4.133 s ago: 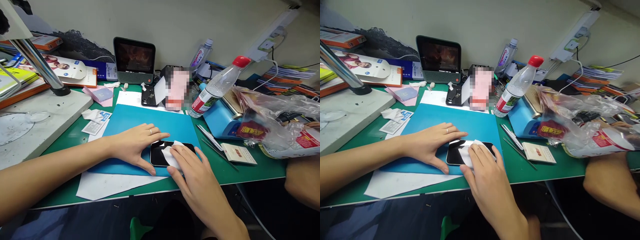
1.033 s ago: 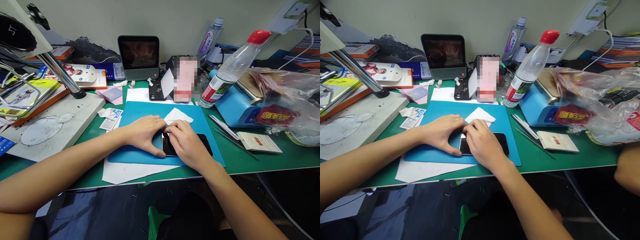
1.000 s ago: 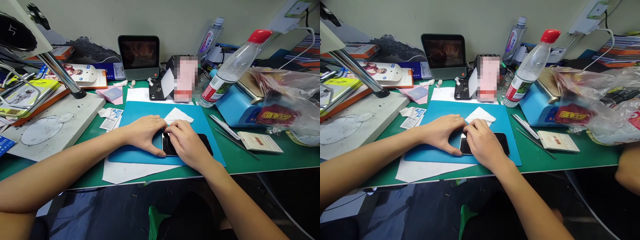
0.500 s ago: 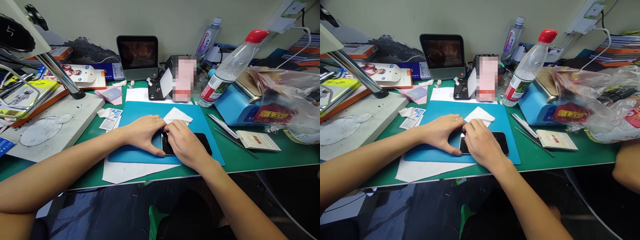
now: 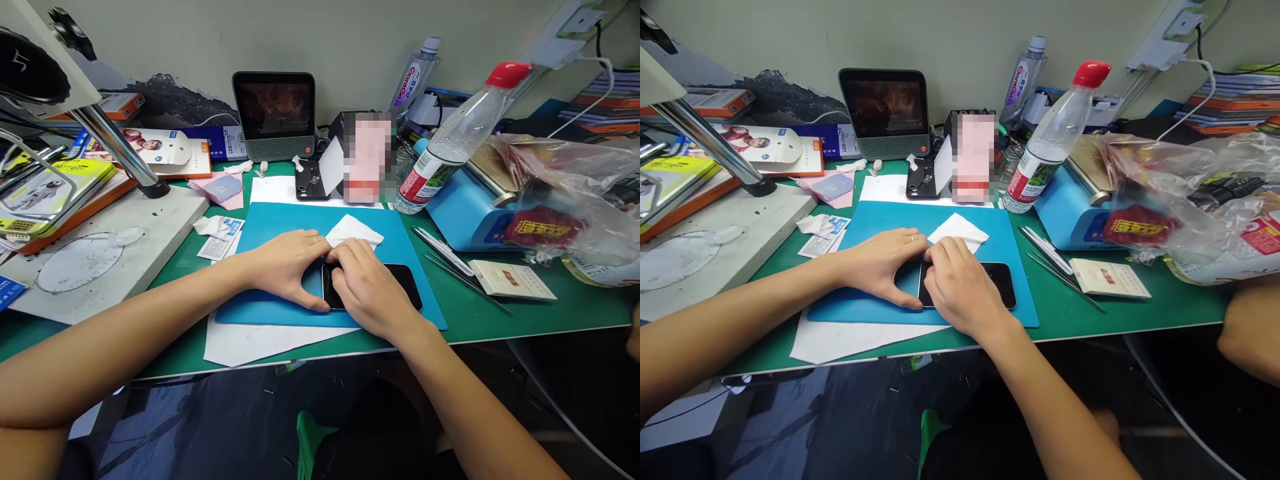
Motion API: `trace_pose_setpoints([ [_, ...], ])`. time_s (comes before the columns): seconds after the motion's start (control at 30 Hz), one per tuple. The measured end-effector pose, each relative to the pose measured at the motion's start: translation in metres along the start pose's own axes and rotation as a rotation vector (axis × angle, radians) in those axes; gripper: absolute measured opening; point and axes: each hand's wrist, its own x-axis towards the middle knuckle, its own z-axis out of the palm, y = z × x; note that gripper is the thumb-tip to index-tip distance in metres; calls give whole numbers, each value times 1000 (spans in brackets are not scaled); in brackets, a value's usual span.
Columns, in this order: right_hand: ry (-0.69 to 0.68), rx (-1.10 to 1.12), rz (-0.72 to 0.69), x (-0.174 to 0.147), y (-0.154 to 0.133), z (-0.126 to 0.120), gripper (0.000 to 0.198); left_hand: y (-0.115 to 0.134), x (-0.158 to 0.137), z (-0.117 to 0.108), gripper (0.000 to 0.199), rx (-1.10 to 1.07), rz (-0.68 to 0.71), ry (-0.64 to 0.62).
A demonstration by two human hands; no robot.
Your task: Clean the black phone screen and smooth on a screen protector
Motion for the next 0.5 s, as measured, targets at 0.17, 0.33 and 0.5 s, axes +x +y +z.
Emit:
trace_pose_setpoints([
  [0.17, 0, 18, 6, 0, 0, 0, 16, -1, 1, 0, 61, -13, 0, -4],
  [0.33, -7, 33, 13, 0, 1, 0, 15, -1, 1, 2, 60, -20, -2, -3],
  [0.5, -12, 30, 20, 0, 0, -1, 15, -2, 1, 2, 60, -38, -5, 2],
])
